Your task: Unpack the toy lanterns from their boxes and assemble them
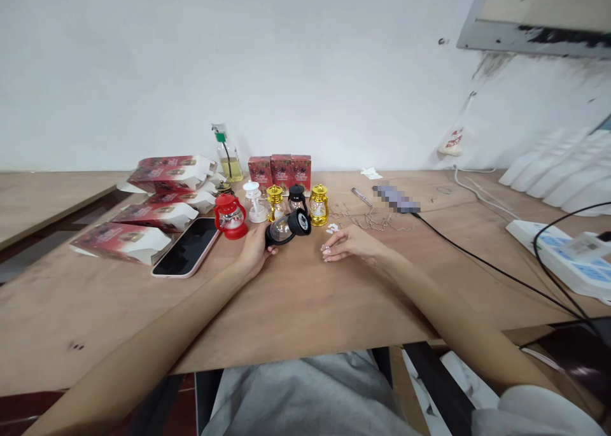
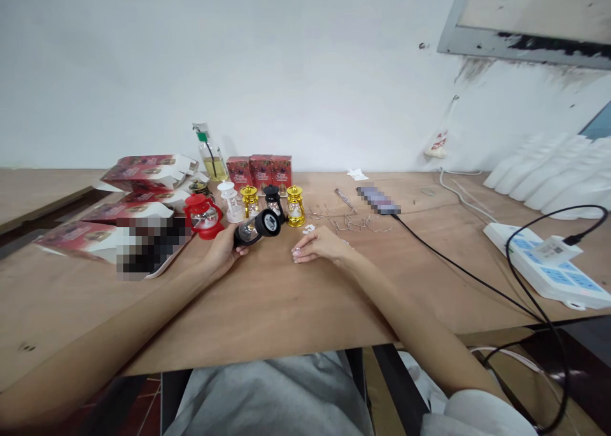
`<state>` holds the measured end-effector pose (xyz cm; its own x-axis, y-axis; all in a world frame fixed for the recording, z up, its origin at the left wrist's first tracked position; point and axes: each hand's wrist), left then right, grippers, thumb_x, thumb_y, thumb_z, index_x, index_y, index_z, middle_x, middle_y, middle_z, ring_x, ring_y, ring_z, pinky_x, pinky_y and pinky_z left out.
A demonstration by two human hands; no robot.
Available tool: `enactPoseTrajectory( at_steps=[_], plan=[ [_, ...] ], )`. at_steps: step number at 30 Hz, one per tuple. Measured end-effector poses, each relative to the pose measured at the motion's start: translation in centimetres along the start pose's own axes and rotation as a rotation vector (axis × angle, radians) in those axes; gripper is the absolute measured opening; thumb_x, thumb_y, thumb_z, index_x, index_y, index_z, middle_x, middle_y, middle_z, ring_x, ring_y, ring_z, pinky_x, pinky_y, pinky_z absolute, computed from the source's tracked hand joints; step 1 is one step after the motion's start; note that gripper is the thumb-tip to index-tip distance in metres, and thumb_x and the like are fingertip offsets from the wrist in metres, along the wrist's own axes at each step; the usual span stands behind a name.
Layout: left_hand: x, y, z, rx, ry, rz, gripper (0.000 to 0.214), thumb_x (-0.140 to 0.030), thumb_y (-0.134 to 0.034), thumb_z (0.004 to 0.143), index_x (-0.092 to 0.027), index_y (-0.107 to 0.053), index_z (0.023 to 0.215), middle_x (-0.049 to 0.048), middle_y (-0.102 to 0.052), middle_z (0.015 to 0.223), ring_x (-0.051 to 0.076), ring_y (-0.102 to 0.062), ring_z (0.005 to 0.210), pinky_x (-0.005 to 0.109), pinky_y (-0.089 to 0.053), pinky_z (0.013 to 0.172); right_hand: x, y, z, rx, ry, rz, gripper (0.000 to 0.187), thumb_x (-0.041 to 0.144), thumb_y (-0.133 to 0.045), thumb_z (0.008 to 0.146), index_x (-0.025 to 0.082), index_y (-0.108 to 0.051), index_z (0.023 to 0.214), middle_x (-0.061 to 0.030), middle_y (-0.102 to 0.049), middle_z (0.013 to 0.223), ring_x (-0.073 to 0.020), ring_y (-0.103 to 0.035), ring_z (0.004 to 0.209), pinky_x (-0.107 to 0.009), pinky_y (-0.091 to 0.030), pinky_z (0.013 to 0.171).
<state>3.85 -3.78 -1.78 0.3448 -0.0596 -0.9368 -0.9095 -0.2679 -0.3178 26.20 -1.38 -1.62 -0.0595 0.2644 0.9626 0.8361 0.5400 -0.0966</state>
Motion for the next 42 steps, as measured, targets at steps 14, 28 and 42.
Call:
enactPoseTrajectory(
  at_steps=[14, 28, 42],
  plan=[
    [0.0, -0.1, 0.0, -0.008, 0.016, 0.006, 0.015, -0.026, -0.052, 0.072, -0.016, -0.044, 0.063, -0.0066, -0.04, 0.043, 0.004, -0.03, 0.032, 0.015, -0.027, 0.031, 1.2, 1.3, -0.8, 0.095, -0.102, -0.45, 0.02, 0.027, -0.078, 0.056, 0.012, -0.066, 0.06, -0.0024, -0.064, 0.052, -0.0088, -0.06, 0.046, -0.015, -0.05, 0.045],
    [0.1, 0.1, 0.1, -0.002, 0.007, 0.008, 0.014, -0.027, -0.053, 0.069, -0.015, -0.047, 0.064, -0.0053, -0.042, 0.043, 0.004, -0.03, 0.032, 0.015, -0.027, 0.031, 1.8, 1.5, -1.0, 0.147, -0.059, -0.842, 0.021, 0.034, -0.064, 0.066, 0.014, -0.06, 0.062, 0.0078, -0.038, 0.043, -0.0052, -0.031, 0.042, -0.02, -0.019, 0.04],
    [0.0, 0.0, 0.0, 0.013, 0.007, 0.009, 0.012, -0.025, -0.054, 0.068, -0.015, -0.047, 0.065, -0.0056, -0.043, 0.046, 0.004, -0.03, 0.033, 0.016, -0.026, 0.031, 1.7, 1.4, -1.0, 0.189, -0.048, -0.791, 0.038, 0.05, -0.061, 0.075, 0.012, -0.064, 0.076, 0.0092, -0.035, 0.041, -0.0033, -0.028, 0.035, -0.018, -0.017, 0.035]
  ],
)
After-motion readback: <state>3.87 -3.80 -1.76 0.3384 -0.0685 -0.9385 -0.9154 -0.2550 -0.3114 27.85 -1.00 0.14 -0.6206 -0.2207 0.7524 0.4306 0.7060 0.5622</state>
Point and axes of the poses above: each hand's wrist, its own z-axis towards the middle knuckle, its own y-axis out of the back of the hand, x = y × z
